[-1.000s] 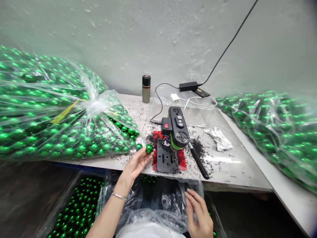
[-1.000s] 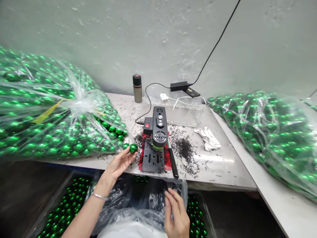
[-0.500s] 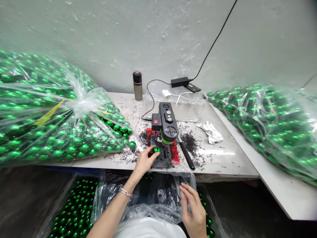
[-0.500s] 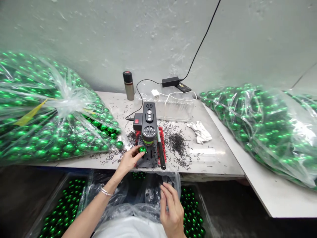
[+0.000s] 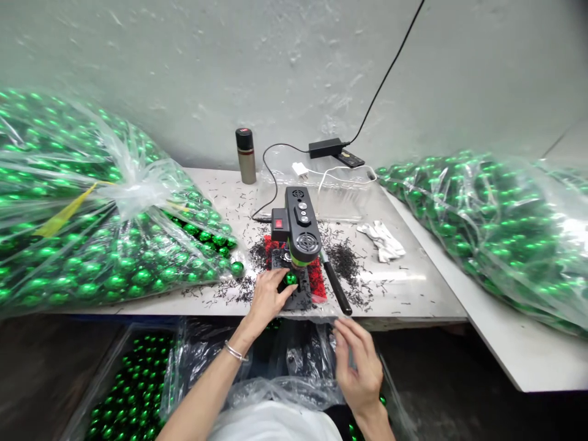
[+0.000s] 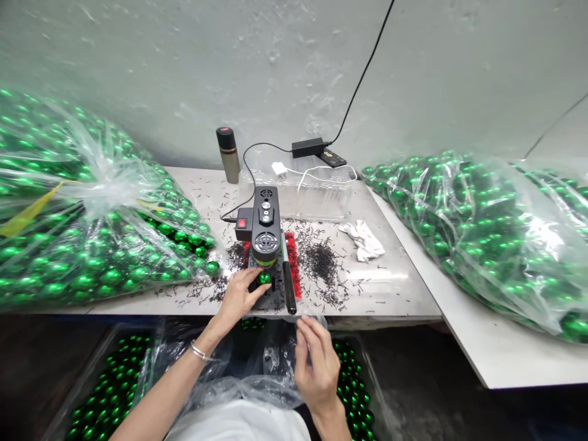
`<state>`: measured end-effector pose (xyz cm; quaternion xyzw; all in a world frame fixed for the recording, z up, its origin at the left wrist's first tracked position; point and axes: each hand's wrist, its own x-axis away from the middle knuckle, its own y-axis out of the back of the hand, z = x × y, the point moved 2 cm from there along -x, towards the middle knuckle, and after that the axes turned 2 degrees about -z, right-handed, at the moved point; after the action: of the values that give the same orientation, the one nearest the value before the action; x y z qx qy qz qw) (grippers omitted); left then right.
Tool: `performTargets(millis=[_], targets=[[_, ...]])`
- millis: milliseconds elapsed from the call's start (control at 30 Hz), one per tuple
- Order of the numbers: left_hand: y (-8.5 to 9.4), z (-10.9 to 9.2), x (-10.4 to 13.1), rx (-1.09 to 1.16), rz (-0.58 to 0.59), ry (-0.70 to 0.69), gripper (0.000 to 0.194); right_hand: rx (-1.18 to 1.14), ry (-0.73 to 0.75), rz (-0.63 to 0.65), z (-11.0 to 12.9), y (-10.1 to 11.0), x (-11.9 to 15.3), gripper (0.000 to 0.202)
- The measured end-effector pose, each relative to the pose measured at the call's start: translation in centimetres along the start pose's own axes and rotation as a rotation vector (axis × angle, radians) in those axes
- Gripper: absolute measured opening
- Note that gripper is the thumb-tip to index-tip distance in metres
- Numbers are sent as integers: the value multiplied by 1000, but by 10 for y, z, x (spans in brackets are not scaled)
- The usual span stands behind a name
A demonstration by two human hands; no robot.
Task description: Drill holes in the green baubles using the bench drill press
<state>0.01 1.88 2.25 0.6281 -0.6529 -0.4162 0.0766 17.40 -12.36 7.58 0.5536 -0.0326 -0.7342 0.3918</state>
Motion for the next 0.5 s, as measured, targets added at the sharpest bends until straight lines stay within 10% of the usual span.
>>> performTargets(millis=[200, 500], targets=[[-6, 7, 3, 109, -21, -8, 32, -162, -56, -174, -11, -10, -50, 49], [-3, 2, 2, 154, 24, 25, 32, -310, 187, -15, 5, -34, -102, 15]])
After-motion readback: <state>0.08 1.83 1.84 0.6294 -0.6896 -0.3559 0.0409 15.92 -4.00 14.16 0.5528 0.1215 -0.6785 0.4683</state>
